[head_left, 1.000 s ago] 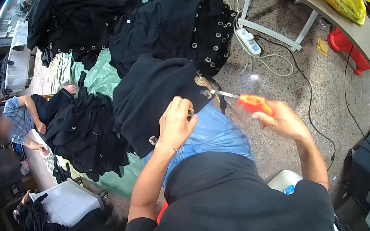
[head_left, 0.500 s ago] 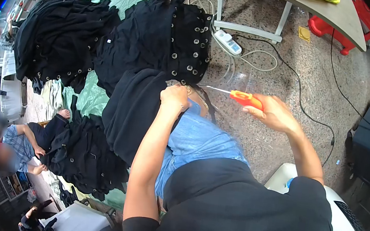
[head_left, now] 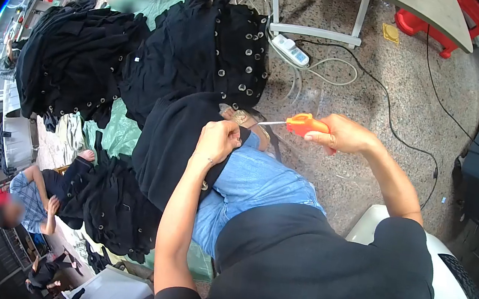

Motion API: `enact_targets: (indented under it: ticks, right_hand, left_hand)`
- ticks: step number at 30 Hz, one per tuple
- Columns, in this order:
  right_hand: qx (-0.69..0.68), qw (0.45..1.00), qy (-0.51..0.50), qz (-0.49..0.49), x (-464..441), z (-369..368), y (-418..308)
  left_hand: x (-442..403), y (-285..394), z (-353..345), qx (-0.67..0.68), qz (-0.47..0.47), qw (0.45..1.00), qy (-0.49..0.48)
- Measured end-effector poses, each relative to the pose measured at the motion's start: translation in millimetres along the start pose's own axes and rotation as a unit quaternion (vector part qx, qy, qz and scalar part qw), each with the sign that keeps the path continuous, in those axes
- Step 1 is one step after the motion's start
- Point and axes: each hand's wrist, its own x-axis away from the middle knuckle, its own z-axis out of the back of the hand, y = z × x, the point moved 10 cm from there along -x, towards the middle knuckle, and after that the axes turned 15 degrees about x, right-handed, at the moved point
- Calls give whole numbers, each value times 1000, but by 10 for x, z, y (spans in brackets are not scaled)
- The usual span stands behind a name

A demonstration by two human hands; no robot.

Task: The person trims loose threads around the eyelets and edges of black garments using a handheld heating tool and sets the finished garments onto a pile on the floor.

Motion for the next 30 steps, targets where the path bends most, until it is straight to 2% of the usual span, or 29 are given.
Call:
enact_targets:
  ticks: [2, 4, 6, 7, 8, 10, 11, 13, 14, 15, 17, 19, 20, 21, 23, 24, 25, 27, 28, 29, 30]
  right_hand:
    - [23, 999, -4, 22, -19, -25, 6]
    - [-44, 997, 36, 53, -40, 5, 9]
    - [-37, 986, 156, 51, -14, 193, -27]
    - [-77, 979, 185, 43, 27, 234, -98]
    - [-119, 970, 211, 31, 72, 255, -123]
    - [-86, 968, 233, 47, 3, 197, -23]
    - [-85, 970, 224, 42, -40, 153, 9]
    - [-74, 973, 215, 41, -141, 61, 67]
    - [-66, 973, 214, 47, -208, 21, 71]
    - [-50, 974, 213, 50, -250, 6, 19]
    - [-40, 974, 212, 74, -355, -18, -177]
    - [-21, 975, 198, 96, -411, -13, -442]
    - [-8, 977, 188, 103, -448, -22, -556]
    - [4, 972, 203, 117, -472, 12, -639]
    - [9, 972, 206, 111, -511, 87, -804]
    - [8, 971, 207, 117, -544, 123, -885]
    - [-5, 971, 205, 122, -580, 163, -966]
    - [7, 966, 221, 136, -640, 257, -1111]
    - [-9, 965, 225, 137, -675, 286, -1203]
    - [-26, 963, 232, 134, -700, 305, -1264]
    - [-5, 957, 240, 163, -776, 347, -1258]
  left_hand:
    - [31, 55, -9, -5, -19, 1000, 14]
    - [90, 29, -42, 9, -60, 998, 31]
    - [404, 326, 167, -3, -140, 984, 110]
    - [625, 438, 327, -24, -155, 970, 187]
    - [911, 512, 522, -82, -127, 951, 271]
    - [1572, 305, 889, -151, -86, 880, 443]
    - [1864, 23, 1009, -122, -31, 867, 482]
    - [2290, -850, 1011, 58, 124, 881, 454]
    - [2369, -1388, 811, 196, 117, 889, 397]
    - [2381, -1541, 592, 404, 106, 840, 346]
    - [2518, -1944, 415, 382, 128, 844, 354]
    - [2552, -1996, 407, 448, 83, 819, 347]
    - [2600, -2123, 335, 407, 83, 825, 383]
    - [2648, -1875, 476, 365, 99, 845, 379]
    - [2898, -1531, 1046, 249, 56, 884, 391]
    - [3133, -1621, 1378, 178, 86, 874, 444]
    - [3406, -1458, 1839, 169, 92, 850, 491]
    - [4103, -1300, 2737, 11, 57, 799, 599]
    - [4535, -1120, 3132, -68, 51, 743, 663]
    - [5018, -1243, 3464, -201, 115, 670, 705]
    - [5477, -1233, 3729, -243, 122, 623, 733]
